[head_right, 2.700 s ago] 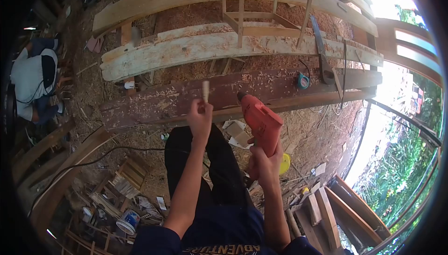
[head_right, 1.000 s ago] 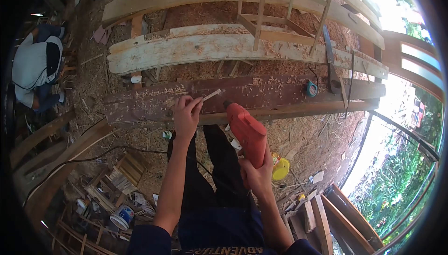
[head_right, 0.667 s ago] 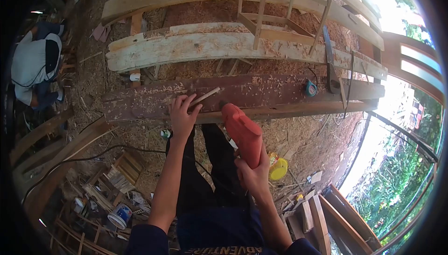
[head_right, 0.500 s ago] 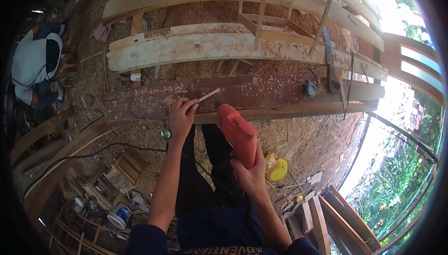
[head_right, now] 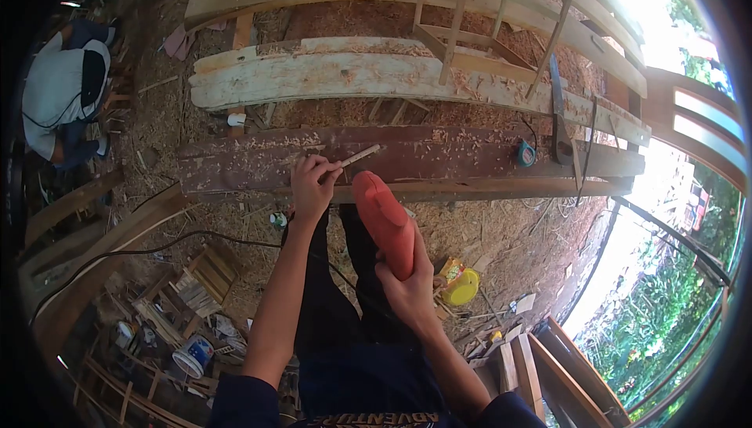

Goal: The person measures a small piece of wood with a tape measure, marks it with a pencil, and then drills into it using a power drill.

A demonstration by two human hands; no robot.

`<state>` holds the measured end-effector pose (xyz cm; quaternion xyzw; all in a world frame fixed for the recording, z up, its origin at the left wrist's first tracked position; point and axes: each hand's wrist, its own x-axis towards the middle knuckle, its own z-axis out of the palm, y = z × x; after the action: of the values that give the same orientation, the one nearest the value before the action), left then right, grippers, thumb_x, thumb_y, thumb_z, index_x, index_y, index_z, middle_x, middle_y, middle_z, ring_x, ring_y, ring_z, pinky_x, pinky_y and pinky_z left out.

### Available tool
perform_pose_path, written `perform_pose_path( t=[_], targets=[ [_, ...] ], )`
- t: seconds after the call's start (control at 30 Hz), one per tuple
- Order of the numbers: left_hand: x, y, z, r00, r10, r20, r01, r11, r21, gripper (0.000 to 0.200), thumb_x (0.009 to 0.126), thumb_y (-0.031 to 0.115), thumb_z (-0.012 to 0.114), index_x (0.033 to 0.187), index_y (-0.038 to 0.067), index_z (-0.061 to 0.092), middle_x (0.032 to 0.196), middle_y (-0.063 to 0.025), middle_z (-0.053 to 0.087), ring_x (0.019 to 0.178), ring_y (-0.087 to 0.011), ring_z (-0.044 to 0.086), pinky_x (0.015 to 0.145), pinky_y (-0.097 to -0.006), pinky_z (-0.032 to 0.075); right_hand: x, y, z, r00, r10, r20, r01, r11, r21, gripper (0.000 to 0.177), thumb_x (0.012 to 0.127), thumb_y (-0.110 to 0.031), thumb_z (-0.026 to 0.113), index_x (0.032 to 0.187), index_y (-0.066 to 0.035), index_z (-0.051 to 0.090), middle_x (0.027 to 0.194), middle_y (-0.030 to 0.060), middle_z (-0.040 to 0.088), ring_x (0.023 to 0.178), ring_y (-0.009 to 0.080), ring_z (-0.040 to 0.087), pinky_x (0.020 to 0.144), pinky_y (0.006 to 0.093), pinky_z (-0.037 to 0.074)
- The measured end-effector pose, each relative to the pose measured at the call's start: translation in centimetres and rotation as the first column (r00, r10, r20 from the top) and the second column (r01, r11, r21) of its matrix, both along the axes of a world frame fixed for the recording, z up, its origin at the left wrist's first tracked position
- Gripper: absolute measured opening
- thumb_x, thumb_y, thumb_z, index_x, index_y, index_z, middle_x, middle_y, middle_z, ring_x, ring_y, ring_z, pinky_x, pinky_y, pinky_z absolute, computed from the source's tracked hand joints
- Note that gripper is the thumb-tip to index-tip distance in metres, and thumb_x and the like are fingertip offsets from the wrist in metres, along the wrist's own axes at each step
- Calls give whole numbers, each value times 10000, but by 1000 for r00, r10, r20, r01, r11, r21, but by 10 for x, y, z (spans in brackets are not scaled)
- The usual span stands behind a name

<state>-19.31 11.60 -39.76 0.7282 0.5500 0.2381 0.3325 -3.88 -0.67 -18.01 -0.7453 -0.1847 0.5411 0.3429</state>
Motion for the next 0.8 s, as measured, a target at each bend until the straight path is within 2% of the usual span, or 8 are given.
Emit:
perform_pose_path(
  t=[0.17, 0.4, 0.8],
  targets=[
    [0, 0, 0, 1000, 6, 17, -5, 1000, -22, 104, 907, 237, 796, 940, 138, 794, 920, 25, 616, 921, -220, 576, 868, -421, 422, -3, -2, 0, 1000, -2, 25, 2, 1000, -7, 782, 829, 21, 658, 1565, -22, 399, 1043, 63, 654, 950, 140, 648, 896, 309, 528],
    [0, 1, 2, 1000, 0, 5, 0, 1000, -15, 140, 899, 247, 806, 946, 115, 804, 912, 9, 623, 890, -223, 568, 843, -412, 426, -4, 1, 2, 1000, -11, 22, 11, 1000, -7, 751, 833, 25, 655, 1544, -16, 417, 1031, 53, 648, 946, 135, 642, 883, 303, 528],
    [0, 0, 0, 1000, 2, 25, -2, 1000, 9, 120, 913, 242, 794, 902, 124, 774, 915, 22, 617, 922, -228, 576, 852, -423, 422, -5, 2, 3, 999, -6, 33, 6, 1000, -4, 740, 842, 28, 656, 1541, -12, 415, 1029, 54, 653, 937, 132, 643, 854, 295, 537]
  ],
)
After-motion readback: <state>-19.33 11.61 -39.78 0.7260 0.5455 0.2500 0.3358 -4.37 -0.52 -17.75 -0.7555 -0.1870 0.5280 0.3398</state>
